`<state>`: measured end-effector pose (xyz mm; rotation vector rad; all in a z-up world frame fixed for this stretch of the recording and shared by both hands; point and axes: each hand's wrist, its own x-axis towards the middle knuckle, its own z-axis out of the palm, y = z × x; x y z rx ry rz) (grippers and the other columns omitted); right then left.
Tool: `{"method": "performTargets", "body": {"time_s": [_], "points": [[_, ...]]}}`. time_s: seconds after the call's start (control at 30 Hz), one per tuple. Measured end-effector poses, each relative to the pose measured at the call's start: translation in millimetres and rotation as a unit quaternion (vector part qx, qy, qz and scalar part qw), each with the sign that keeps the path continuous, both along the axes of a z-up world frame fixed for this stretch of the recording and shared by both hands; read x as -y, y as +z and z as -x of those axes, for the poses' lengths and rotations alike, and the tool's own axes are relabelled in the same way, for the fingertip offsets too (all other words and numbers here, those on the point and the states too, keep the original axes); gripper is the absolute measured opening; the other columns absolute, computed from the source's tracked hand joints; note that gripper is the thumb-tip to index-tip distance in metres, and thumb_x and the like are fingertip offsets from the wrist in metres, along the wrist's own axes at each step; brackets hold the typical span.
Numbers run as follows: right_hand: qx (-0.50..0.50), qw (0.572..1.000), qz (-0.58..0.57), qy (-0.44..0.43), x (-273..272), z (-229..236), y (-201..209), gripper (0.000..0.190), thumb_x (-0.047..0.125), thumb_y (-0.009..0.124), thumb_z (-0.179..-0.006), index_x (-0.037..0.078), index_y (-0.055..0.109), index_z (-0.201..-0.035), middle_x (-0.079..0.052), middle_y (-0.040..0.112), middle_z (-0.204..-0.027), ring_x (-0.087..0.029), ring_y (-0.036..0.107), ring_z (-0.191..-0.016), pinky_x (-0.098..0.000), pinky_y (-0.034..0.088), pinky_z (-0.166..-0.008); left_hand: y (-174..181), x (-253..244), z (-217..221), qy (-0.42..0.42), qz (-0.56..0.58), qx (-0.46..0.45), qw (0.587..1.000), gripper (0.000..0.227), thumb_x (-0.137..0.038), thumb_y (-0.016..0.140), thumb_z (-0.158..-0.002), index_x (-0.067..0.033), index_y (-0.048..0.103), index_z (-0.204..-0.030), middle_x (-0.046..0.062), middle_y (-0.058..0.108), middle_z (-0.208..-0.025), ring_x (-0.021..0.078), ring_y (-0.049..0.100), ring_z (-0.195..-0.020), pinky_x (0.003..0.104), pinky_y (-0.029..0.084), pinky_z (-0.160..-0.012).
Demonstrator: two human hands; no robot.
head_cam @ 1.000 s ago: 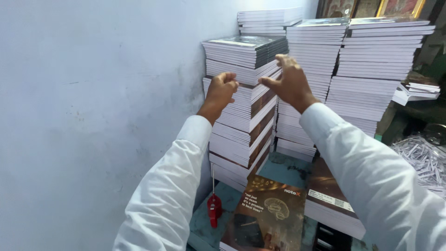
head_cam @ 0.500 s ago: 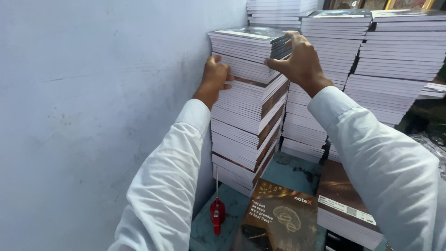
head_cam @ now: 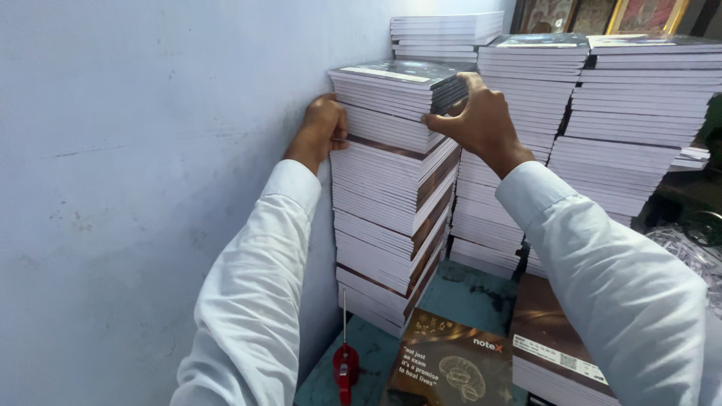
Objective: The person stacks notebooks on a table, moves a stack to a green stool, and writes on a blank sheet of paper placed on top of the stack.
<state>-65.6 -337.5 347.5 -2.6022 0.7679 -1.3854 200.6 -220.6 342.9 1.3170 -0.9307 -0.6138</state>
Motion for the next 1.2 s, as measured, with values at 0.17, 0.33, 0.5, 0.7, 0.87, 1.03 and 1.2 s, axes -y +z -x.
{"method": "performTargets", "body": {"time_s": [0.17,0.33,0.5,0.7,0.87,1.03,1.2], "points": [[0.008,1.000,0.018,0.001,-6.2,0.5,3.0,0.101,0.045,0.091,-0.074,-0.015,0.047,-0.143,-0.022,0.076,-0.096,-0.030,0.077,-0.084,-0.0366,0.062,-0.078,-1.0,9.4,-8.6,-0.015,-0.001,-0.019,1.000,0.032,-0.012,0.049,-0.075,-0.0132,0.062,-0.104,0.001,0.052,-0.070,0.0155,0.050,-0.058,0.040,0.052,-0.060],[0.019,0.999,0.033,-0.011,-11.7,5.6,0.1,0.098,0.040,0.092,-0.075,-0.017,0.048,-0.142,-0.022,0.076,-0.094,-0.031,0.077,-0.083,-0.0363,0.062,-0.079,1.4,17.3,-13.9,-0.022,-0.018,-0.013,1.000,0.031,-0.003,0.052,-0.072,-0.0081,0.057,-0.102,0.003,0.053,-0.072,0.0186,0.050,-0.060,0.042,0.053,-0.060],[0.027,0.999,0.013,0.011,-10.4,14.0,-2.7,0.094,0.037,0.089,-0.075,-0.016,0.048,-0.142,-0.021,0.077,-0.094,-0.029,0.077,-0.084,-0.0352,0.062,-0.078,7.1,12.2,-6.7,-0.005,-0.024,-0.011,1.000,0.038,-0.001,0.050,-0.072,-0.0186,0.060,-0.105,0.003,0.052,-0.069,0.0168,0.048,-0.056,0.040,0.052,-0.058],[0.021,1.000,0.000,0.018,-3.7,18.7,-9.7,0.091,0.034,0.086,-0.080,-0.016,0.046,-0.145,-0.022,0.076,-0.098,-0.029,0.077,-0.087,-0.0349,0.062,-0.079,6.9,5.4,-0.7,0.012,-0.010,0.060,0.998,0.030,-0.008,0.050,-0.082,-0.0062,0.061,-0.110,0.002,0.054,-0.066,0.0153,0.048,-0.052,0.037,0.049,-0.053],[0.055,0.996,-0.069,0.011,-13.4,15.0,-5.7,0.091,0.031,0.081,-0.077,-0.018,0.041,-0.143,-0.024,0.076,-0.096,-0.027,0.077,-0.086,-0.0343,0.062,-0.078,5.1,4.0,4.6,0.029,0.008,0.028,0.999,0.023,-0.007,0.052,-0.079,-0.0193,0.058,-0.097,0.002,0.056,-0.063,0.0149,0.049,-0.051,0.036,0.049,-0.052],[0.163,0.925,-0.320,0.124,-34.9,17.0,9.8,0.078,0.040,0.071,-0.084,-0.015,0.052,-0.136,-0.024,0.070,-0.106,-0.031,0.075,-0.088,-0.0376,0.065,-0.075,8.6,-2.8,9.3,0.002,0.004,0.004,1.000,0.007,-0.002,0.055,-0.071,-0.0075,0.057,-0.075,0.004,0.051,-0.063,0.0166,0.047,-0.051,0.038,0.051,-0.052],[0.181,0.896,-0.395,0.089,-41.5,34.6,18.7,0.076,0.044,0.071,-0.083,-0.012,0.055,-0.133,-0.026,0.067,-0.106,-0.033,0.075,-0.093,-0.0375,0.065,-0.079,11.2,-16.2,18.8,-0.009,0.004,-0.030,1.000,0.005,-0.003,0.053,-0.067,-0.0070,0.055,-0.069,0.005,0.052,-0.065,0.0169,0.047,-0.053,0.038,0.052,-0.055]]}}
